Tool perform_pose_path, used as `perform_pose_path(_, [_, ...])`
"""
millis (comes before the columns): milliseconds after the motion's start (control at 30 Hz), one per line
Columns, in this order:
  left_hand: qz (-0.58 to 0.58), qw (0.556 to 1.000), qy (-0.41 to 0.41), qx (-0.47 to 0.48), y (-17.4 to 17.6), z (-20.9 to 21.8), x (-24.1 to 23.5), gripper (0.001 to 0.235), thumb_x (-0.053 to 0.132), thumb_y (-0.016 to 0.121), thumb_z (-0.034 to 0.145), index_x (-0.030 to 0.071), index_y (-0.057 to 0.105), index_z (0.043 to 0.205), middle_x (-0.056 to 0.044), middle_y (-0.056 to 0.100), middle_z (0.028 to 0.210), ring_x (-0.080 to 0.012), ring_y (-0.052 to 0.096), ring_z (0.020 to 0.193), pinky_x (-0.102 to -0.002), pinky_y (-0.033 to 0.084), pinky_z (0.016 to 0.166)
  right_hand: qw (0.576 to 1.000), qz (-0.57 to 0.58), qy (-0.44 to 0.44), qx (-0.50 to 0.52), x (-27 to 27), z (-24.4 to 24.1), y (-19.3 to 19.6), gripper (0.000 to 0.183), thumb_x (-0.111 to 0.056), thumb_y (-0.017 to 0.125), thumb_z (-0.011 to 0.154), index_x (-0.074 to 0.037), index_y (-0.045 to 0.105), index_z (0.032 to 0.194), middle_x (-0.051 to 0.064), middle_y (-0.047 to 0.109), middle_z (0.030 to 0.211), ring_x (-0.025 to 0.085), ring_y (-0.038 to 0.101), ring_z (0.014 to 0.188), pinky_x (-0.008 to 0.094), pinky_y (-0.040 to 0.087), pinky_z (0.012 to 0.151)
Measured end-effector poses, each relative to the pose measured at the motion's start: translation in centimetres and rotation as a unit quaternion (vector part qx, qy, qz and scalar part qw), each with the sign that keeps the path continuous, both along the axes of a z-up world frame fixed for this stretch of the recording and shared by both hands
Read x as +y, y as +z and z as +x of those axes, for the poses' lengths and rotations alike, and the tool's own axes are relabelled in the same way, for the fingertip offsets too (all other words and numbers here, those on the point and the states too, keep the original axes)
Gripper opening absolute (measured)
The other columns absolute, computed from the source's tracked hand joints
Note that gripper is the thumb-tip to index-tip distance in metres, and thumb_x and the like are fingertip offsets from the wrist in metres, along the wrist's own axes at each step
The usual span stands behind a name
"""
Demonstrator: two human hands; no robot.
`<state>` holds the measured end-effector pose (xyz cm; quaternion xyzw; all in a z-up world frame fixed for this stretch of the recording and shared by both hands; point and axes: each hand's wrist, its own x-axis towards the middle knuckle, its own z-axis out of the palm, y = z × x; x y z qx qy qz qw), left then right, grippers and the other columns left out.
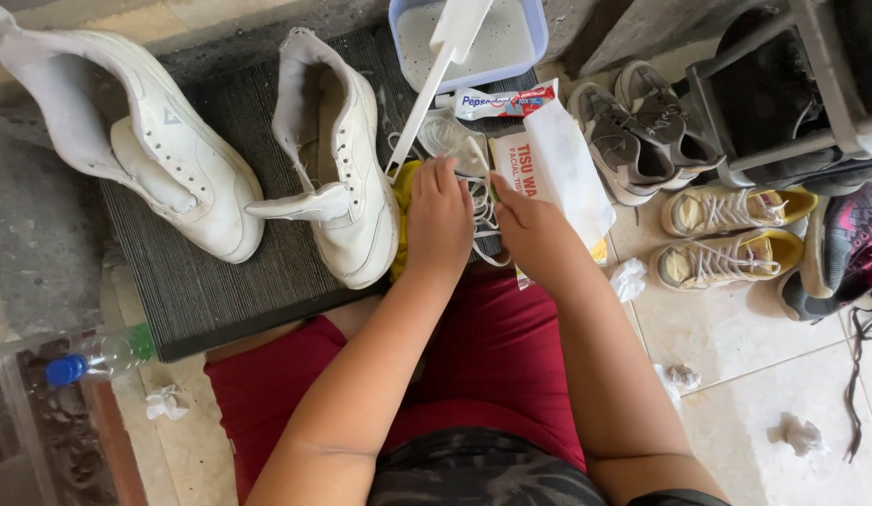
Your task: Scrubbing the soles and sides of white sneakers with a brush and cleaning solution to remove dirt.
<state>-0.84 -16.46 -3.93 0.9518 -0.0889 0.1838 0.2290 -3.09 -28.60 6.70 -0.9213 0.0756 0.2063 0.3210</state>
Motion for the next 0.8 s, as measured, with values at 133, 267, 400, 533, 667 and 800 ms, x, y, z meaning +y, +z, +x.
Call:
perform_pose_path(133, [0.005, 1.000, 0.006, -0.004, -0.6, 0.2, -0.1, 0.023, 0.009, 0.060, 0.099, -0.001, 0.053, 0.119, -0.013, 0.055, 0.110, -0.0312, 0.060, 0.117, -0.040, 0.055, 0.100, 0.998, -0.060, 0.023, -0.012, 0.4, -0.3, 1.2, 0.052, -0.028, 0.038, 0.103, -0.011, 0.052, 0.151, 0.028, 0.071, 0.111, 0.048, 0.068, 0.105, 0.059, 0.054, 0.088])
perform_pose_path(267, [0.005, 1.000, 0.011, -0.006, -1.8, 0.6, -0.1, 0.021, 0.009, 0.060, 0.098, 0.001, 0.052, 0.116, -0.012, 0.054, 0.106, -0.0308, 0.061, 0.115, -0.040, 0.055, 0.099, 0.992, -0.117, 0.055, -0.011, 0.9, -0.2, 0.3, 0.054, -0.029, 0.036, 0.104, -0.012, 0.048, 0.153, 0.027, 0.072, 0.108, 0.045, 0.069, 0.104, 0.056, 0.056, 0.087])
perform_pose_path(400, [-0.028, 0.999, 0.003, -0.018, -1.7, 0.5, 0.1, 0.020, 0.007, 0.060, 0.098, 0.002, 0.050, 0.114, -0.012, 0.053, 0.103, -0.0327, 0.061, 0.113, -0.042, 0.054, 0.097, 0.984, -0.157, 0.083, -0.008, 1.6, 0.1, -1.4, 0.056, -0.027, 0.033, 0.104, -0.008, 0.042, 0.156, 0.027, 0.073, 0.106, 0.043, 0.070, 0.105, 0.057, 0.053, 0.094])
perform_pose_path(533, [-0.067, 0.998, -0.006, -0.020, -1.9, 0.6, 0.2, 0.018, 0.006, 0.057, 0.099, 0.001, 0.049, 0.114, -0.012, 0.052, 0.103, -0.0335, 0.060, 0.112, -0.042, 0.054, 0.096, 0.986, -0.138, 0.085, -0.024, 0.6, 0.7, -4.2, 0.055, -0.030, 0.033, 0.105, -0.010, 0.045, 0.154, 0.024, 0.073, 0.108, 0.043, 0.070, 0.107, 0.056, 0.051, 0.094])
perform_pose_path(667, [-0.086, 0.996, -0.004, -0.023, -1.9, 0.4, 0.3, 0.018, 0.004, 0.054, 0.099, 0.000, 0.049, 0.116, -0.013, 0.052, 0.102, -0.0342, 0.061, 0.110, -0.044, 0.054, 0.095, 0.999, -0.036, 0.030, -0.014, 0.8, -0.2, -1.8, 0.052, -0.029, 0.037, 0.103, -0.010, 0.054, 0.149, 0.026, 0.072, 0.113, 0.046, 0.066, 0.113, 0.058, 0.047, 0.099])
perform_pose_path(800, [-0.093, 0.995, 0.001, -0.034, -2.0, 0.6, 0.1, 0.026, 0.002, 0.057, 0.097, 0.000, 0.047, 0.122, -0.015, 0.052, 0.110, -0.0340, 0.061, 0.111, -0.043, 0.055, 0.096, 0.977, 0.197, -0.077, 0.041, -1.0, 0.0, -2.6, 0.048, -0.017, 0.040, 0.104, -0.006, 0.049, 0.149, 0.009, 0.055, 0.059, 0.019, 0.054, 0.041, 0.029, 0.047, 0.037])
